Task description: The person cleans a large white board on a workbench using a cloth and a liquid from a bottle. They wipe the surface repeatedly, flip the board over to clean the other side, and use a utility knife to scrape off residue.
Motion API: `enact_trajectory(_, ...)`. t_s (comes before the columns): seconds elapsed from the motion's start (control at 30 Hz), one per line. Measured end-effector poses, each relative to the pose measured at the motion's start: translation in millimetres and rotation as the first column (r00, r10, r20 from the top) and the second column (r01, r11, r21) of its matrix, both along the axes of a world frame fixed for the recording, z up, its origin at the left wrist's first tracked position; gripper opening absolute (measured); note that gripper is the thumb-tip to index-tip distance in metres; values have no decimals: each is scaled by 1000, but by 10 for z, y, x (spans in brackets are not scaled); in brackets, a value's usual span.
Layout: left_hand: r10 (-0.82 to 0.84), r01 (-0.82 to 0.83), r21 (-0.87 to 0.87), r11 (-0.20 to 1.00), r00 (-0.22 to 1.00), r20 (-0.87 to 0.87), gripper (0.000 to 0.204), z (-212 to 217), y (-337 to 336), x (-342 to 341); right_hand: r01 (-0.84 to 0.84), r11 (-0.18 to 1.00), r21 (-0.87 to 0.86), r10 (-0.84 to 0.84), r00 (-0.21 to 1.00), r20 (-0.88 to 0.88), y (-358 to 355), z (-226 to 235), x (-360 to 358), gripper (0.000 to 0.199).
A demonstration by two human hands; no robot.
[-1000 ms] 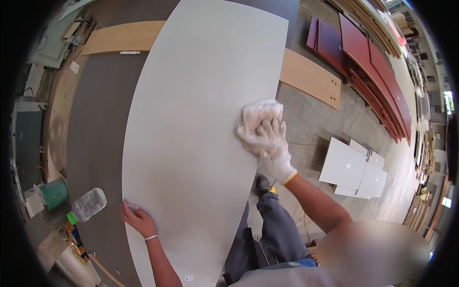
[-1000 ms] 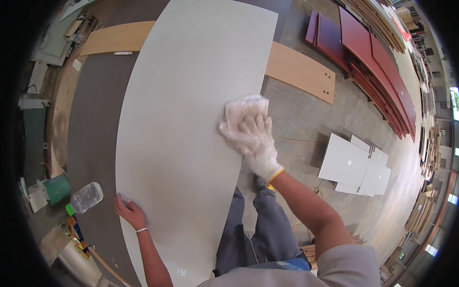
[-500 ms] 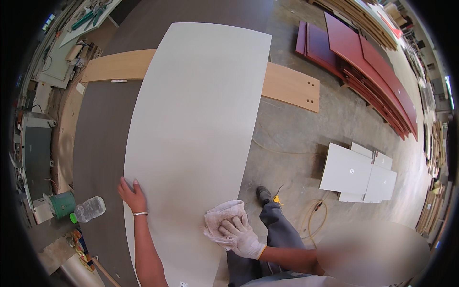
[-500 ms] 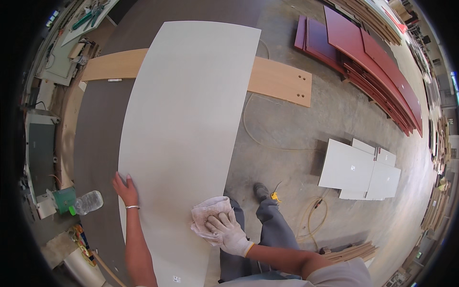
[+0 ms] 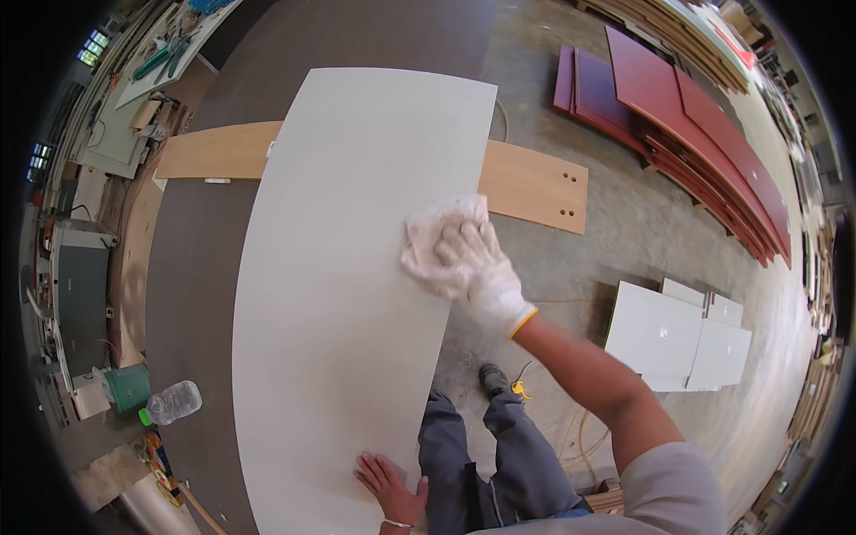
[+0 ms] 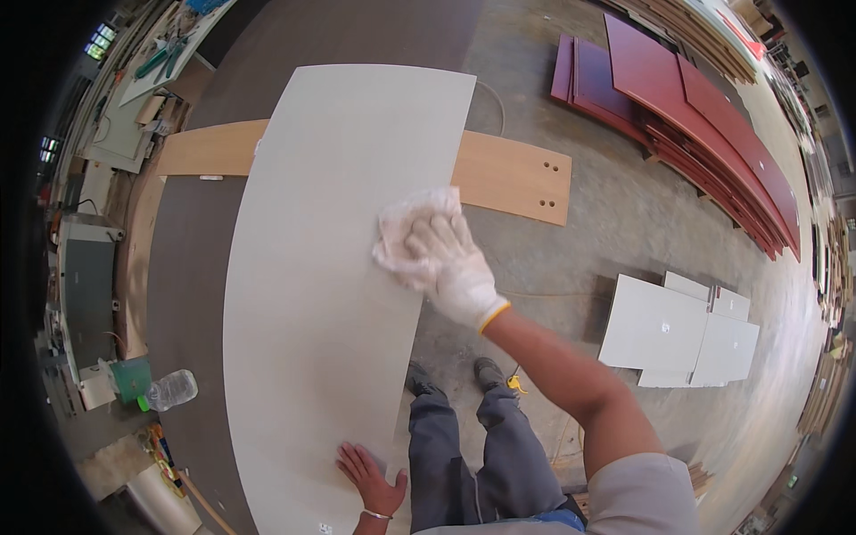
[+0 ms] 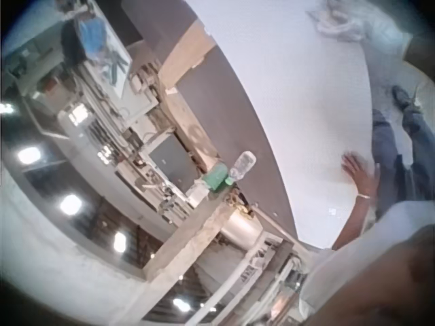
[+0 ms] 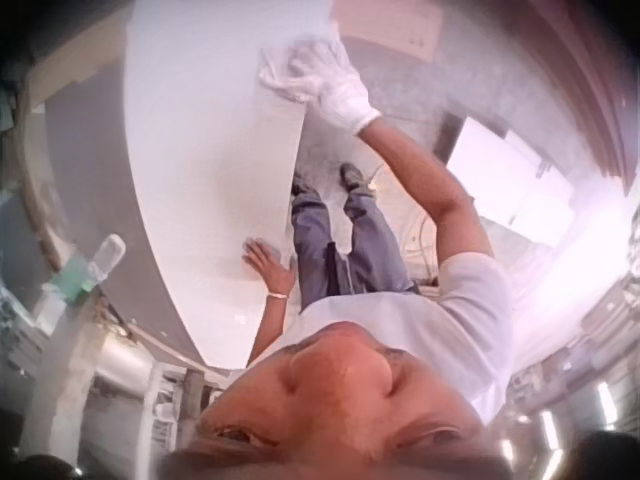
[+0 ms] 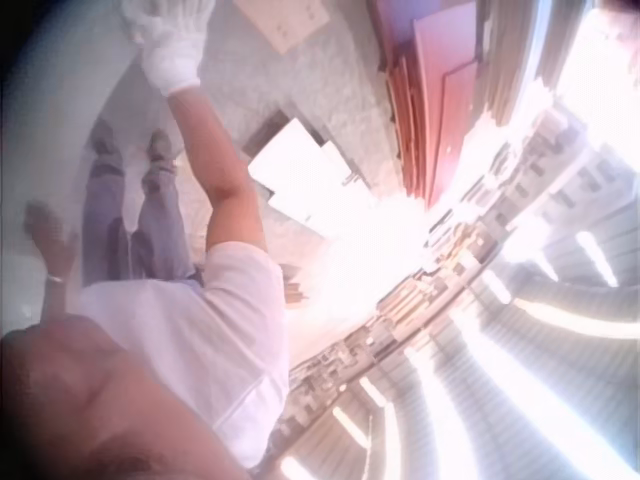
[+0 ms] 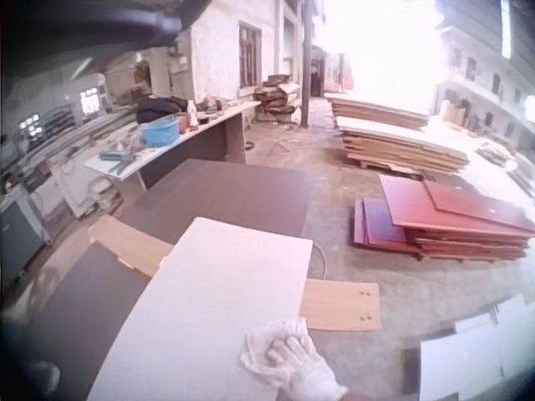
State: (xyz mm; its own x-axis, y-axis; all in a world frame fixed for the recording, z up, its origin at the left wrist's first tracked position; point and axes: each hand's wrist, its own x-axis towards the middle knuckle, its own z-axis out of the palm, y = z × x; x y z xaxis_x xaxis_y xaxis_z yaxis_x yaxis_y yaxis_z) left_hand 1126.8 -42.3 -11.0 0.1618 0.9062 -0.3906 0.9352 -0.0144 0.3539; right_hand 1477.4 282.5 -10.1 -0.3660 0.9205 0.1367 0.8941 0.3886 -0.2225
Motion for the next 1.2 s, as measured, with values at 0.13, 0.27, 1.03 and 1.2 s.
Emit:
enact_trajectory(0.13,105,-81,121,989,972,-209,105,-122,-374,161,399,917,-17,-400,917,-14,1281,-218,1040,47)
enact_trajectory(0.27,242,-178,239,955,932,-271,99,-217,-473,157,522,841,-147,-523,852,33,1900,-184,1176,57)
enact_trajectory(1.03,490,-444,279,851,864,-120,90,-143,-353,616,-188,119,-975,-989,64,-133,-3428,-1727,1305,49)
enact_trajectory(1.2,575,-495,377,783,807,-135,87,-313,-200,675,-191,369,-909,-927,-138,-347,-3016,-1325,2360,66)
